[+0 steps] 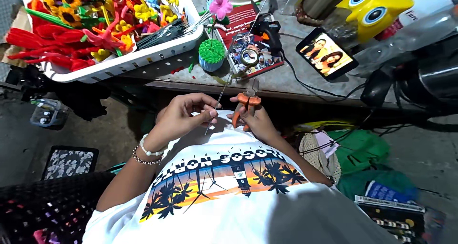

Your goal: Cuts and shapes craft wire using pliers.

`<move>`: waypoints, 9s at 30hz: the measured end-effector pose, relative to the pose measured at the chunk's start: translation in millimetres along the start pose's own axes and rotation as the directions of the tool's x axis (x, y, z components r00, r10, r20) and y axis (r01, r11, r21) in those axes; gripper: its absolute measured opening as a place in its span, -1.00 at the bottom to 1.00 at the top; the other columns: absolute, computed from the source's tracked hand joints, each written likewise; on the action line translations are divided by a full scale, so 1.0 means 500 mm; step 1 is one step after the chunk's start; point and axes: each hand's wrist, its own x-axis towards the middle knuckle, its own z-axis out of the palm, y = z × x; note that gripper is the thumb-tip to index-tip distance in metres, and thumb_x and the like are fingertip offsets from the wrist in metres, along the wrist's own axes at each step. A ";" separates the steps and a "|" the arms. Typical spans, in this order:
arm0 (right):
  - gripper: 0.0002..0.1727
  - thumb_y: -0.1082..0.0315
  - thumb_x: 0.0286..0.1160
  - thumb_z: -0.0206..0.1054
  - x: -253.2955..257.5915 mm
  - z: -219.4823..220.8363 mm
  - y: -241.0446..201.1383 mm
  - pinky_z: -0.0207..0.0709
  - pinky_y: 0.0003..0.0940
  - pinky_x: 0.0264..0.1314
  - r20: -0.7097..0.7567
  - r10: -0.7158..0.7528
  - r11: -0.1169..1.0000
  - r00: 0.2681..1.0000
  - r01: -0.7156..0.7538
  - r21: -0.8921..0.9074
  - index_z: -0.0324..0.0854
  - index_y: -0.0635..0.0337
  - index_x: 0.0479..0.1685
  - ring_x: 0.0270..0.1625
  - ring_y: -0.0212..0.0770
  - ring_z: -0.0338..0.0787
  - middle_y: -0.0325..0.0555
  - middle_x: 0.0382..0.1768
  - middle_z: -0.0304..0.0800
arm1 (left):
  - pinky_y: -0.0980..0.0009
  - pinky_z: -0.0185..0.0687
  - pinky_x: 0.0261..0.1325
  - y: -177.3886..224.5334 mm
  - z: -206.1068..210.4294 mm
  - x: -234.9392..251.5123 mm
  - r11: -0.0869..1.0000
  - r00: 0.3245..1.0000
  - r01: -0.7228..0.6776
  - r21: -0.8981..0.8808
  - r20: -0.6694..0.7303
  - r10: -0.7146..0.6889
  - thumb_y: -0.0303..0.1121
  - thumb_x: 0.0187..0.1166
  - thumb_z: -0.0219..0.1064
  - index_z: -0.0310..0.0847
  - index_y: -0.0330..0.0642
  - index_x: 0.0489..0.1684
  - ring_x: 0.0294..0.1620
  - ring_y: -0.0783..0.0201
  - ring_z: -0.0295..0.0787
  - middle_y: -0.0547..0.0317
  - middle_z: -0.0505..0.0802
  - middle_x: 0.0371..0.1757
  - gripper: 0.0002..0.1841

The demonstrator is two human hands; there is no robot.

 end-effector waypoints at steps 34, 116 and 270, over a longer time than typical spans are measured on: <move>-0.50 0.41 0.52 0.29 0.014 -0.028 0.038 0.59 -0.58 -0.19 0.271 0.011 0.932 0.962 -0.108 0.345 0.56 0.17 0.50 -0.31 -0.50 0.67 -0.29 -0.24 0.78 | 0.49 0.87 -0.20 0.002 0.004 0.008 0.985 0.988 0.091 -0.146 0.140 -0.070 -0.54 0.55 0.39 0.73 -0.18 0.00 -0.29 0.37 0.89 0.22 0.90 -0.24 -0.84; -0.82 0.33 0.39 0.47 0.124 0.001 0.067 0.55 -0.66 -0.41 0.245 0.281 0.948 0.928 -0.308 0.078 0.57 0.13 -0.17 -0.56 -0.60 0.58 -0.48 -0.54 0.62 | 0.71 0.72 -0.31 -0.110 -0.031 0.108 0.578 0.868 0.472 -0.665 0.239 -0.435 -0.51 0.63 0.19 0.77 -0.14 -0.05 -0.40 0.58 0.78 0.34 0.85 -0.32 -0.80; -0.78 0.21 0.73 0.21 0.191 0.054 -0.051 0.73 -0.42 -0.14 -0.002 -0.047 0.946 0.999 0.045 0.322 0.63 0.12 0.10 -0.13 -0.35 0.83 -0.17 -0.02 0.87 | 0.21 0.88 0.15 -0.066 -0.003 0.047 0.980 0.947 -0.064 -0.189 -0.321 0.000 -0.55 0.69 0.26 0.54 -0.23 0.13 -0.02 0.19 0.90 0.08 0.84 0.01 -0.84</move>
